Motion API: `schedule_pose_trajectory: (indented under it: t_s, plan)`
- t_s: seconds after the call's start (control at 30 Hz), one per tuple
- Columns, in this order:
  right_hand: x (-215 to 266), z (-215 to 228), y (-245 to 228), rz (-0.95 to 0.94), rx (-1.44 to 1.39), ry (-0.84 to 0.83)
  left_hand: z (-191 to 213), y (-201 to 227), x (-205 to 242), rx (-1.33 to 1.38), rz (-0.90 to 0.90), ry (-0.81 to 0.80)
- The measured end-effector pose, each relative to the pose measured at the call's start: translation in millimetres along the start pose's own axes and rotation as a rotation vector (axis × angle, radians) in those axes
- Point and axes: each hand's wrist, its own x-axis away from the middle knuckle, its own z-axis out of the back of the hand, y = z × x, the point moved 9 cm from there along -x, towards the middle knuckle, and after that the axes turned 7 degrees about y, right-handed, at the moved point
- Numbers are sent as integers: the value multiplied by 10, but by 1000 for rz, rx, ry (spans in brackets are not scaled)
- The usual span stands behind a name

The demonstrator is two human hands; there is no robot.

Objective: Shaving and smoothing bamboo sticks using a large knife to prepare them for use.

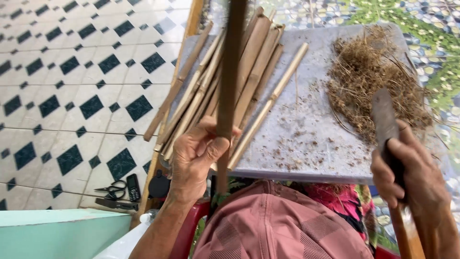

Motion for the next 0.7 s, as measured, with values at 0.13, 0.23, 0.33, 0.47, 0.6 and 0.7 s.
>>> schedule_pose_trajectory:
  t_s: [0.13, 0.23, 0.33, 0.47, 0.6, 0.7]
  plan:
    - [350, -463, 59, -69, 104, 45, 76, 66, -110, 17, -82, 143]
    - [521, -555, 447, -227, 34, 89, 108, -146, -122, 145, -88, 257]
    - [740, -524, 920, -669, 210, 308, 62, -326, -105, 240, -80, 316]
    - [613, -900, 957, -624, 116, 31, 49, -547, -55, 258, 40, 410]
    - [446, -962, 880, -443, -325, -111, -55, -702, -1, 326, 154, 366]
    - [368, -1103, 656, -393, -583, -251, -196, -791, 15, 388, 202, 237]
